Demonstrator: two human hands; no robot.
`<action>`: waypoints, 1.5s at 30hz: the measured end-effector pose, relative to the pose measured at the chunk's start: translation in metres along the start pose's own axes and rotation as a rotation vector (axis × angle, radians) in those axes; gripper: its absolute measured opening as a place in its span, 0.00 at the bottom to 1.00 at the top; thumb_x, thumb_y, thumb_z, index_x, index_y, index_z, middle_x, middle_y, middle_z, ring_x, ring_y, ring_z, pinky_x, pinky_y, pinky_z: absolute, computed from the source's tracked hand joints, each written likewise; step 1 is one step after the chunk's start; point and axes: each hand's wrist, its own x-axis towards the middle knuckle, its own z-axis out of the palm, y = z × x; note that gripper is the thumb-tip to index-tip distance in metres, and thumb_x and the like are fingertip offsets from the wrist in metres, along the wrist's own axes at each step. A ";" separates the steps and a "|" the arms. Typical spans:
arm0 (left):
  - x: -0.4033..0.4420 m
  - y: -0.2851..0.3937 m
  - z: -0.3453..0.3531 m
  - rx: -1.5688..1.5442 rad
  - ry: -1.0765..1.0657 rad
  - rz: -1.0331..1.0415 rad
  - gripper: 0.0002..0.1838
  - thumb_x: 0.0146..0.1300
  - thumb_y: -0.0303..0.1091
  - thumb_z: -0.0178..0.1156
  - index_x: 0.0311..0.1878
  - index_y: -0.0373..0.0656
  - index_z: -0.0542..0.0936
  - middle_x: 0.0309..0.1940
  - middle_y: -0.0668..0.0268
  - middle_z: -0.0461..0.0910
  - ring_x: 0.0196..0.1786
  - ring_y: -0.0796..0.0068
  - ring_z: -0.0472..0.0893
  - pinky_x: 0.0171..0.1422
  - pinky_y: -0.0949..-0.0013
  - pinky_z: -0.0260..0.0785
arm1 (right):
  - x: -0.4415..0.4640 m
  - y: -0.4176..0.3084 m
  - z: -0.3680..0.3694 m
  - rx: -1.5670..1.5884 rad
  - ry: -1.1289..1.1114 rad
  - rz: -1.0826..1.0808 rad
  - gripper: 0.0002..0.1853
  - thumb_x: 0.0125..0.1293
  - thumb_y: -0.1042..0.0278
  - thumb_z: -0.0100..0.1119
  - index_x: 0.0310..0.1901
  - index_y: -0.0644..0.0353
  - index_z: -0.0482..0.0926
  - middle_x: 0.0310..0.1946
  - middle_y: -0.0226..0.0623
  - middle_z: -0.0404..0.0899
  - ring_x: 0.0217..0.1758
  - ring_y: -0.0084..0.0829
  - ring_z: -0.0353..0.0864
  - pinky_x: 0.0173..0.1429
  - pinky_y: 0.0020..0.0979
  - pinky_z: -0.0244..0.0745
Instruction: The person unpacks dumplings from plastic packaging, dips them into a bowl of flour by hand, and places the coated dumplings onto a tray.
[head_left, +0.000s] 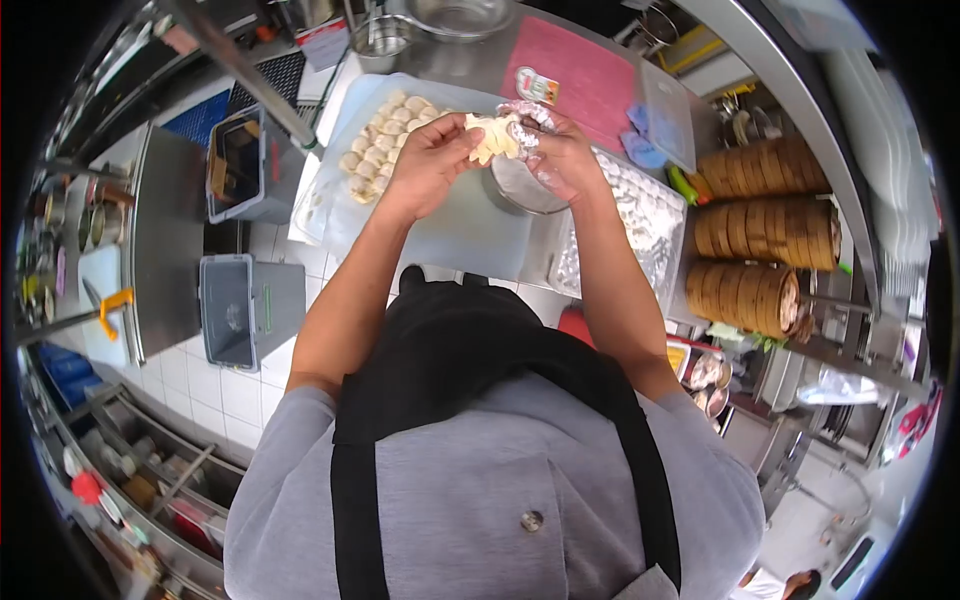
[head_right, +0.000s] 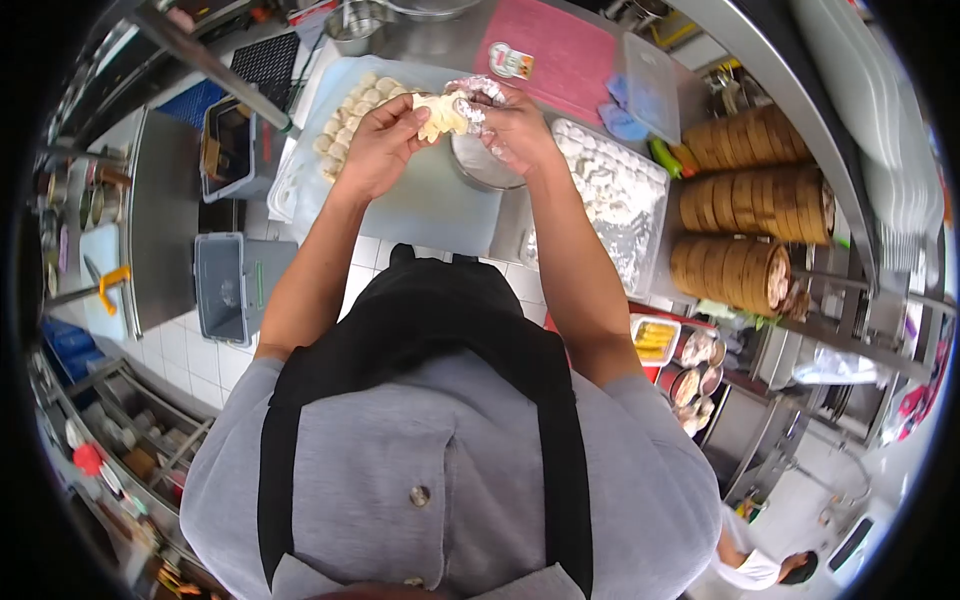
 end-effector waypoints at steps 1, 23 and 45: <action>0.004 -0.003 0.006 0.042 -0.008 0.007 0.11 0.69 0.31 0.59 0.49 0.35 0.77 0.40 0.67 0.80 0.41 0.79 0.80 0.47 0.71 0.77 | -0.005 -0.003 -0.003 0.016 0.006 -0.004 0.16 0.64 0.75 0.60 0.53 0.68 0.78 0.41 0.32 0.82 0.33 0.15 0.76 0.32 0.18 0.69; 0.032 -0.046 0.041 1.569 -0.074 0.235 0.17 0.59 0.35 0.63 0.50 0.39 0.79 0.46 0.55 0.81 0.48 0.51 0.79 0.55 0.61 0.71 | -0.027 -0.002 -0.050 -1.454 0.228 -0.088 0.20 0.53 0.67 0.61 0.48 0.67 0.79 0.43 0.57 0.81 0.50 0.57 0.79 0.55 0.44 0.73; -0.083 -0.011 -0.112 0.088 0.911 -0.242 0.29 0.61 0.45 0.64 0.53 0.27 0.73 0.36 0.59 0.78 0.32 0.72 0.77 0.33 0.70 0.69 | 0.039 0.103 0.122 -1.403 -0.640 -0.324 0.14 0.56 0.74 0.56 0.43 0.59 0.84 0.44 0.48 0.80 0.52 0.49 0.79 0.59 0.43 0.73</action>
